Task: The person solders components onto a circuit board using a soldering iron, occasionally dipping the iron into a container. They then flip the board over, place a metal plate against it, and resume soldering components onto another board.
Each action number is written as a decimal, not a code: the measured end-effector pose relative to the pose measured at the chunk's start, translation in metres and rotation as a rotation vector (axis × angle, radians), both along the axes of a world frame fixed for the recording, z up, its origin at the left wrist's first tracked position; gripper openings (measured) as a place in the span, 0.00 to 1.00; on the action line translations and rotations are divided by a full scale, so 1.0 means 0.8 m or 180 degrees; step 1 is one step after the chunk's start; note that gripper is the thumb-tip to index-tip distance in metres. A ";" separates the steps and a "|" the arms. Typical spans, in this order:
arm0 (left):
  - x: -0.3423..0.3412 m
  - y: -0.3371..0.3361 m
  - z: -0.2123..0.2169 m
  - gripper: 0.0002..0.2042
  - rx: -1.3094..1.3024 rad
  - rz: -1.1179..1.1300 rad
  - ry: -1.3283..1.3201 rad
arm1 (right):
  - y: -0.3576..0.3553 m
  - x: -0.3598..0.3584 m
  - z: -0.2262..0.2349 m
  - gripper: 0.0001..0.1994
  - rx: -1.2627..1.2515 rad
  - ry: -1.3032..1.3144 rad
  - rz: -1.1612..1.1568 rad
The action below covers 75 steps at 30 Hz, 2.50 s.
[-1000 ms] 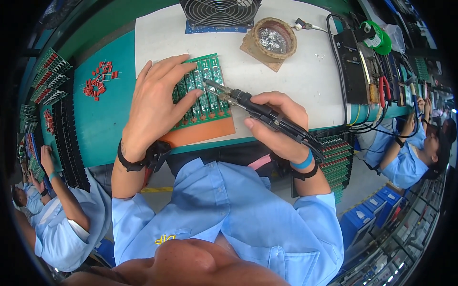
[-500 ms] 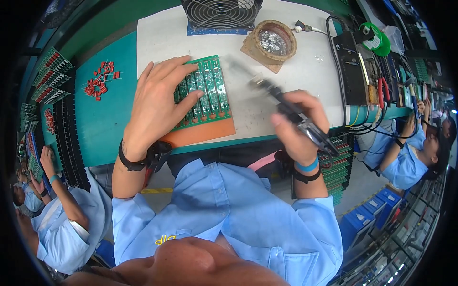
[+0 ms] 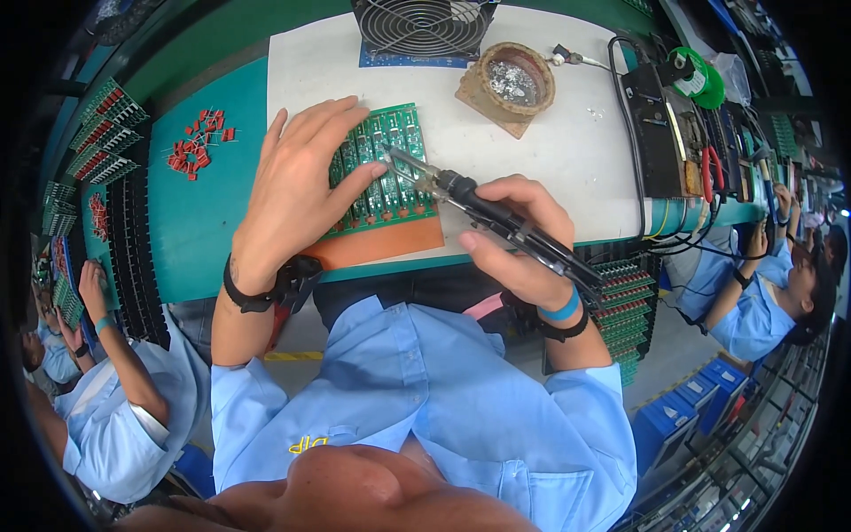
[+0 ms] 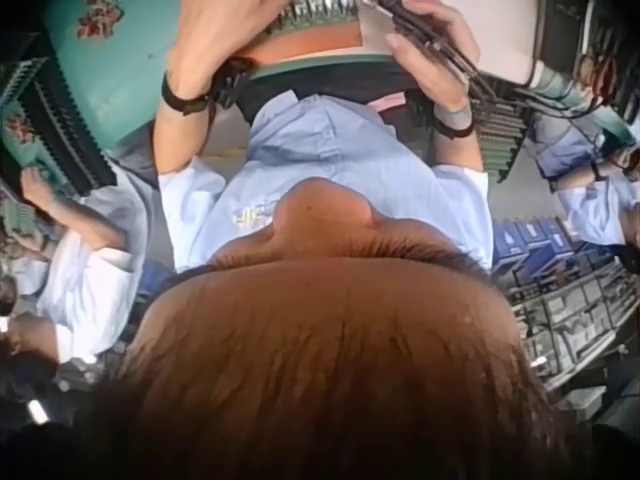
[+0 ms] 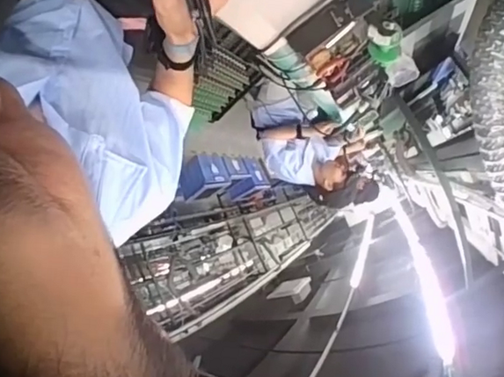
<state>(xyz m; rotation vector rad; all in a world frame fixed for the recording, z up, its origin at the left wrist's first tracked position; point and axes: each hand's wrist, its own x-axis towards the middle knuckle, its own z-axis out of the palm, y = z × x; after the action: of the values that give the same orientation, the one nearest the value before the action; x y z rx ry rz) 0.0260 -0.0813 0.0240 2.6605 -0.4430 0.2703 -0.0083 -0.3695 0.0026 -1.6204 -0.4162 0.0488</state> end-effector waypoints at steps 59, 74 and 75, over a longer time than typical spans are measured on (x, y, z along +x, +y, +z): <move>-0.014 0.026 -0.007 0.22 0.0001 0.0051 0.0034 | 0.042 0.008 0.017 0.20 -0.0466 0.0107 0.0134; -0.011 0.025 -0.009 0.20 -0.0193 0.0053 0.0083 | 0.043 0.009 0.023 0.19 -0.0759 0.0088 0.0106; -0.011 0.025 -0.009 0.20 -0.0197 0.0059 0.0083 | 0.042 0.008 0.024 0.19 -0.0758 0.0085 0.0105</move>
<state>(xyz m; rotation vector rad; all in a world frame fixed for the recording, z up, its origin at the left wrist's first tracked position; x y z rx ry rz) 0.0173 -0.0613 0.0171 2.6058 -0.3956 0.2505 -0.0016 -0.3360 0.0214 -1.8450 -0.4289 0.1494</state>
